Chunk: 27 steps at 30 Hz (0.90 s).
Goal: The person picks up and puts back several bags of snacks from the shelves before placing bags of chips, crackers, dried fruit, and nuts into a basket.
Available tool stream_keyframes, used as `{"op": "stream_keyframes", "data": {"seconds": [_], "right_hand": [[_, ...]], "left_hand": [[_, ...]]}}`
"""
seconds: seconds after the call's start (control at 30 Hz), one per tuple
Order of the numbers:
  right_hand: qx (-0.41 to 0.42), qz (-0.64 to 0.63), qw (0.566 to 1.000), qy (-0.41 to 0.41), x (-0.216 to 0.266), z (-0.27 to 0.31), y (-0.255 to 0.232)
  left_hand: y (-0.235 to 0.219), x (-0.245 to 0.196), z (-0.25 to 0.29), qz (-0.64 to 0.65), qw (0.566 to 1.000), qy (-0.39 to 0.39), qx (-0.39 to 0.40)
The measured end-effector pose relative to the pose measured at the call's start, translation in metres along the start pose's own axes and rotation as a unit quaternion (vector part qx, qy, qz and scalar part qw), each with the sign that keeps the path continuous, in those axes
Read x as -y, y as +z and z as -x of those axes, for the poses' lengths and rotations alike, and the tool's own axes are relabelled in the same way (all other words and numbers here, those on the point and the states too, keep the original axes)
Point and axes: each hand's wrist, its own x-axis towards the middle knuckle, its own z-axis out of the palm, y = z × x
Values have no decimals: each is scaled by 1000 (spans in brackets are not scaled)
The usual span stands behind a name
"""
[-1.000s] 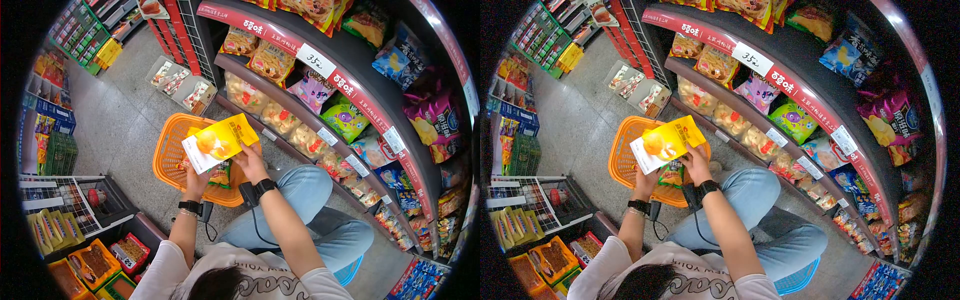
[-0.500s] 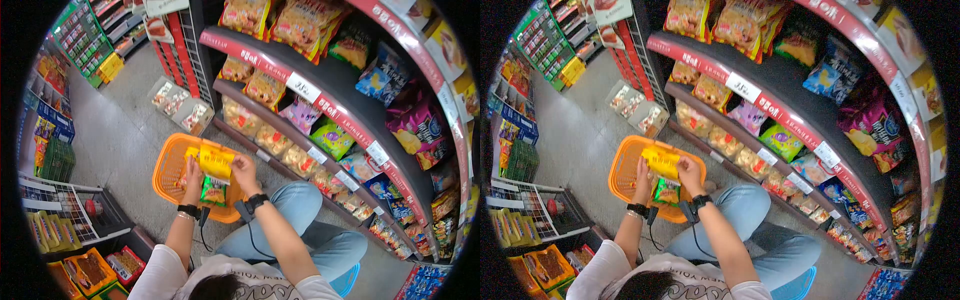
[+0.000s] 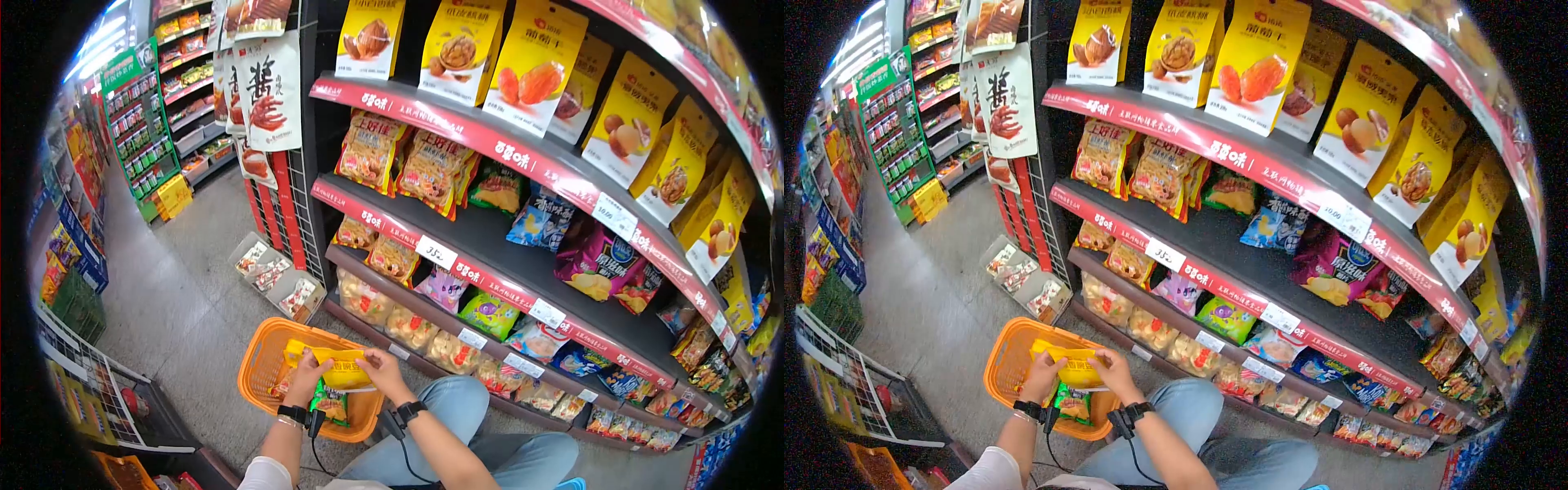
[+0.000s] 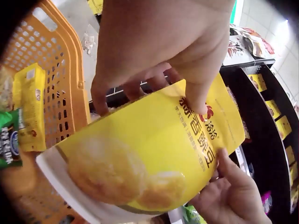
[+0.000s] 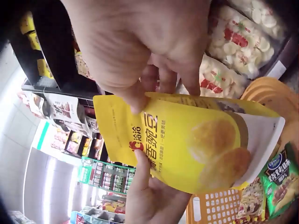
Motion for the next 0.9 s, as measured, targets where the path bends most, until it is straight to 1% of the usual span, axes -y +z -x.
{"op": "stream_keyframes", "data": {"seconds": [0.03, 0.07, 0.13, 0.17, 0.27, 0.33, 0.37, 0.4, 0.43, 0.47, 0.5, 0.53, 0.57, 0.6, 0.63, 0.67, 0.7, 0.73, 0.77, 0.8, 0.83, 0.87, 0.9], "right_hand": [[-1, -4, 1000, -10, 9, 3, -3], [-2, -9, 1000, -19, 19, 4, -5], [-5, -19, 999, -37, 35, 9, -11], [-6, -5, 999, -34, 44, 11, -15], [-7, -10, 998, -56, 39, 13, -28], [-14, 4, 997, -76, 51, 18, -32], [-19, 11, 996, -86, 58, 20, -35], [-32, -9, 995, -89, 66, 24, -37], [-43, -29, 994, -93, 75, 27, -37], [-53, -50, 993, -97, 82, 29, -39], [-43, -65, 994, -74, 88, 30, -43], [-48, -73, 993, -85, 93, 33, -46], [-53, -80, 991, -95, 104, 37, -46], [-57, -88, 989, -106, 111, 42, -48], [-40, -60, 993, -88, 106, 45, -55], [-41, 37, 995, -88, 111, 51, -58], [-43, 134, 986, -86, 121, 58, -60], [-44, 230, 969, -81, 131, 65, -61], [-53, 202, 973, -97, 147, 71, -61], [-54, 196, 976, -81, 151, 73, -66], [-54, 189, 978, -65, 153, 74, -71], [-54, 181, 981, -48, 156, 76, -76], [-95, 278, 949, -112, 178, 84, -75]], "left_hand": [[-1, 7, -1, 23, 1000, 5, 6], [0, 9, -2, 16, 1000, 15, 18], [5, 7, -2, 1, 999, 32, 41], [10, 6, -3, 20, 998, 49, 44], [31, -26, 2, -51, 994, 83, 39], [41, -44, -2, -144, 971, 179, 62], [50, -55, 0, -180, 953, 234, 71], [60, -64, 3, -215, 930, 289, 78], [69, -69, 6, -159, 952, 248, 82], [77, -74, 8, -156, 954, 242, 81], [83, -78, 9, -154, 957, 233, 79], [89, -82, 9, -152, 959, 225, 76], [94, -86, 6, -157, 952, 249, 80], [101, -91, 6, -122, 963, 232, 64], [109, -96, 7, -87, 972, 215, 47], [119, -103, 8, -52, 978, 197, 31], [130, -113, 14, 3, 981, 190, 34], [140, -118, 14, 18, 981, 189, 42], [148, -121, 14, 34, 980, 189, 49], [153, -124, 14, 51, 979, 188, 55], [156, -129, 14, 49, 980, 166, 93], [164, -135, 14, 56, 970, 208, 109], [176, -145, 18, 62, 959, 249, 124]]}}
